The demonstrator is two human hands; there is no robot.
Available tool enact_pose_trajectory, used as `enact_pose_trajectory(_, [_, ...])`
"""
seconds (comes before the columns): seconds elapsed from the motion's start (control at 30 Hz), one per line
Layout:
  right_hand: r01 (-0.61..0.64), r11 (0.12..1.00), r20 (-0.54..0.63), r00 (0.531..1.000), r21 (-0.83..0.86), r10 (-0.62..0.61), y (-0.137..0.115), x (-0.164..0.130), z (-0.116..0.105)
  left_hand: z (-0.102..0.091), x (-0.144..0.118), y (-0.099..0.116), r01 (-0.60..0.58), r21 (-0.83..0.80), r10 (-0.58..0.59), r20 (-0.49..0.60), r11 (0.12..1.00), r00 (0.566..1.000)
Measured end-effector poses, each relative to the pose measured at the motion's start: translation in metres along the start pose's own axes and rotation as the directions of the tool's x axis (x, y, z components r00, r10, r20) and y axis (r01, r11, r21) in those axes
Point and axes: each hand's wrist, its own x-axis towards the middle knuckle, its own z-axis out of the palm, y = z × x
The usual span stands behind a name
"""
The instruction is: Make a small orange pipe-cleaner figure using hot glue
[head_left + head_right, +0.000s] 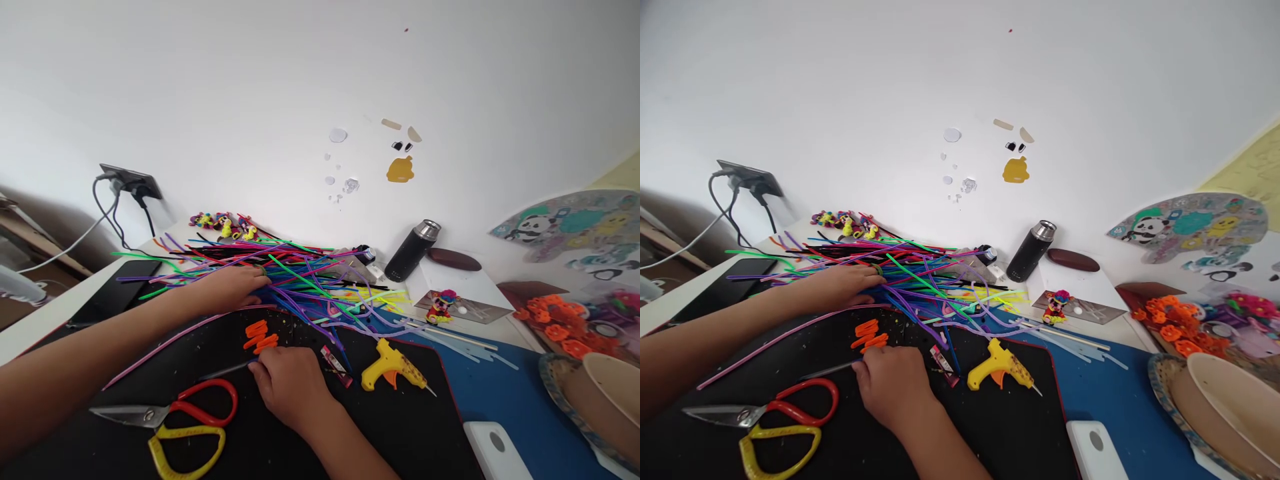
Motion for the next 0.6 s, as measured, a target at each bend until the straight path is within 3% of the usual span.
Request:
enact_pose_trajectory(0.17, [0.005,1.0,-0.015,1.0,0.001,-0.005,0.001,0.0,0.002,0.009,-0.002,0.007,0.108,0.078,-0.107,-0.013,0.991,0.994])
enact_pose_trajectory(0.3, [0.006,1.0,-0.008,1.0,-0.001,-0.006,0.001,0.0,0.003,0.004,-0.004,0.01,0.124,0.118,-0.122,-0.02,0.985,0.992])
enact_pose_trajectory(0.5, [0.006,1.0,0.005,1.0,-0.017,-0.006,0.001,0.001,0.001,-0.008,-0.008,0.0,0.197,0.09,-0.178,-0.188,0.976,0.966])
enact_pose_trajectory(0.6, [0.002,1.0,0.005,1.0,-0.016,-0.002,0.0,0.0,0.002,-0.002,-0.011,-0.006,0.195,0.095,-0.177,-0.173,0.976,0.969])
